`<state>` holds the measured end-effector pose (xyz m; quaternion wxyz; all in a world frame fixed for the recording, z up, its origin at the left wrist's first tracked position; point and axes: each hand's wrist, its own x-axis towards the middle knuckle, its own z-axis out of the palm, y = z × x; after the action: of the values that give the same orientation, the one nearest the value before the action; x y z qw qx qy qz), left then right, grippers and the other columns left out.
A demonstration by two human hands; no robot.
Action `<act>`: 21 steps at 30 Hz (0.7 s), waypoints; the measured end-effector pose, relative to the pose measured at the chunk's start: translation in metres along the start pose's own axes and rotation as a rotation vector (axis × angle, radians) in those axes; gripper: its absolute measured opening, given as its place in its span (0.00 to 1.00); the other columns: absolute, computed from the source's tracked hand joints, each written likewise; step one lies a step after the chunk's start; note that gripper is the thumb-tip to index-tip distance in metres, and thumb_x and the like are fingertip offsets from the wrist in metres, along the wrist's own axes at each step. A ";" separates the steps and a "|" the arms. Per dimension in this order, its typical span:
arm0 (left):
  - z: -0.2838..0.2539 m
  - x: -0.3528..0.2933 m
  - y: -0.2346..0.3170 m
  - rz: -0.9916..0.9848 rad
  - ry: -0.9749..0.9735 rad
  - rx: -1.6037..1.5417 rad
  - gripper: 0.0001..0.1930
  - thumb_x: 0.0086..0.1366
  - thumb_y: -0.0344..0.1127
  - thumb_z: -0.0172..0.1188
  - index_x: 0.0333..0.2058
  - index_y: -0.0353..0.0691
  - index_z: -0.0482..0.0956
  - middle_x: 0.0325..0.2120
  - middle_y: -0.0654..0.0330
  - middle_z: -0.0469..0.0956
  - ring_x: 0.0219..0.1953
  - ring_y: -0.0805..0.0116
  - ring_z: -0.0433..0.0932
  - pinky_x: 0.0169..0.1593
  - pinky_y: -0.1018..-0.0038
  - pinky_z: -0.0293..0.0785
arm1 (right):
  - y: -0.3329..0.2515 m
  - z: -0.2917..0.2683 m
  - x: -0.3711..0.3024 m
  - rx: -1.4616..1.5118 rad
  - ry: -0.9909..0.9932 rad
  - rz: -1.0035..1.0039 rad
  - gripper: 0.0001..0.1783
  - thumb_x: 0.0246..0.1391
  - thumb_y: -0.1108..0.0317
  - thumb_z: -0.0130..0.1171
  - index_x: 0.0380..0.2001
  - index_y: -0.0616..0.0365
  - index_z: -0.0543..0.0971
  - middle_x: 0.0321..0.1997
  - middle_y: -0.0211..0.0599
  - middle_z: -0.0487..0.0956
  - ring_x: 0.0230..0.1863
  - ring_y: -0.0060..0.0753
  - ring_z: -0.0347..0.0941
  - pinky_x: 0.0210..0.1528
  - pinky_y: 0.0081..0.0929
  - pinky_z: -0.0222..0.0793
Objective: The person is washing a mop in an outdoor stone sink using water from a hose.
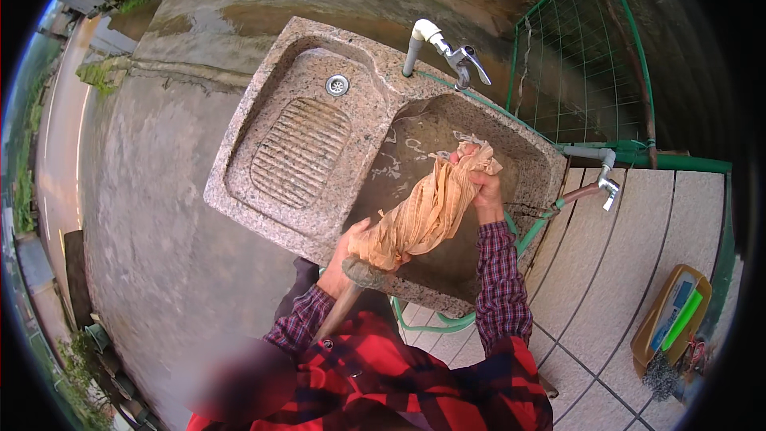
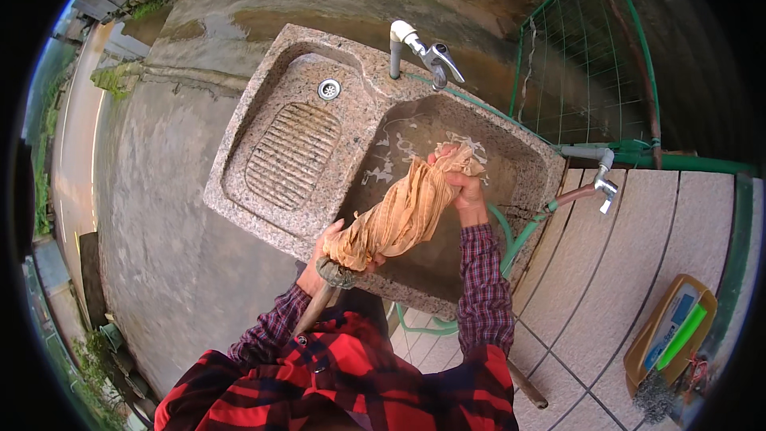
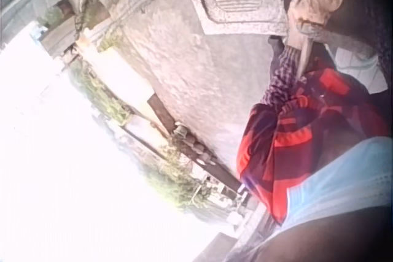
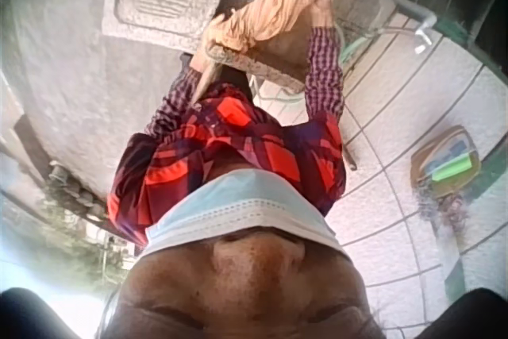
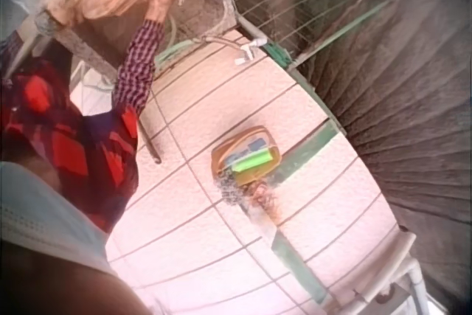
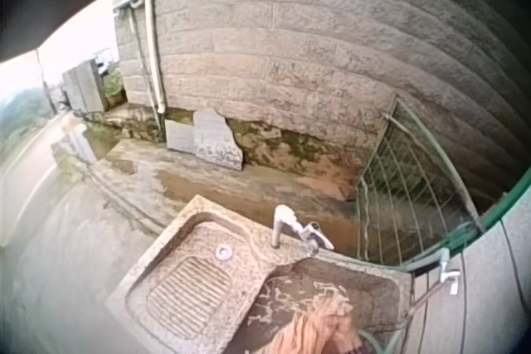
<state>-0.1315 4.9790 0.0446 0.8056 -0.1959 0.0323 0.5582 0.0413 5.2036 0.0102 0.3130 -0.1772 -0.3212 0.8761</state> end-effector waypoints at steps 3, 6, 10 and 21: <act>0.014 -0.009 0.010 0.052 0.267 0.072 0.26 0.61 0.44 0.45 0.54 0.35 0.57 0.49 0.47 0.65 0.47 0.52 0.69 0.49 0.60 0.67 | -0.020 0.041 0.002 -0.432 0.062 0.116 0.19 0.37 0.69 0.63 0.36 0.59 0.71 0.37 0.35 0.72 0.39 0.29 0.69 0.36 0.27 0.68; 0.047 -0.003 0.009 -0.013 0.282 0.667 0.38 0.55 0.41 0.56 0.58 0.32 0.46 0.54 0.50 0.57 0.54 0.61 0.62 0.54 0.66 0.62 | -0.045 0.096 0.001 -0.805 0.048 0.212 0.11 0.38 0.72 0.61 0.29 0.60 0.73 0.30 0.30 0.74 0.32 0.21 0.69 0.33 0.22 0.66; 0.074 0.030 -0.013 -0.137 0.341 1.227 0.39 0.48 0.41 0.63 0.55 0.31 0.53 0.47 0.52 0.67 0.49 0.66 0.67 0.49 0.75 0.64 | -0.043 0.105 0.010 -1.325 0.042 0.149 0.13 0.33 0.69 0.62 0.25 0.65 0.75 0.23 0.36 0.76 0.26 0.28 0.73 0.31 0.25 0.67; 0.002 0.080 -0.050 -0.241 0.516 1.812 0.27 0.42 0.46 0.57 0.38 0.30 0.72 0.36 0.43 0.73 0.42 0.46 0.71 0.43 0.64 0.68 | 0.048 0.052 0.008 -2.214 -0.114 0.377 0.13 0.21 0.68 0.55 0.17 0.64 0.78 0.24 0.52 0.76 0.28 0.49 0.75 0.28 0.36 0.71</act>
<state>-0.0560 5.0359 0.0381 0.6712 0.3844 0.6096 0.1735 -0.0123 5.1569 0.0146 -0.1693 -0.3631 -0.9041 0.1486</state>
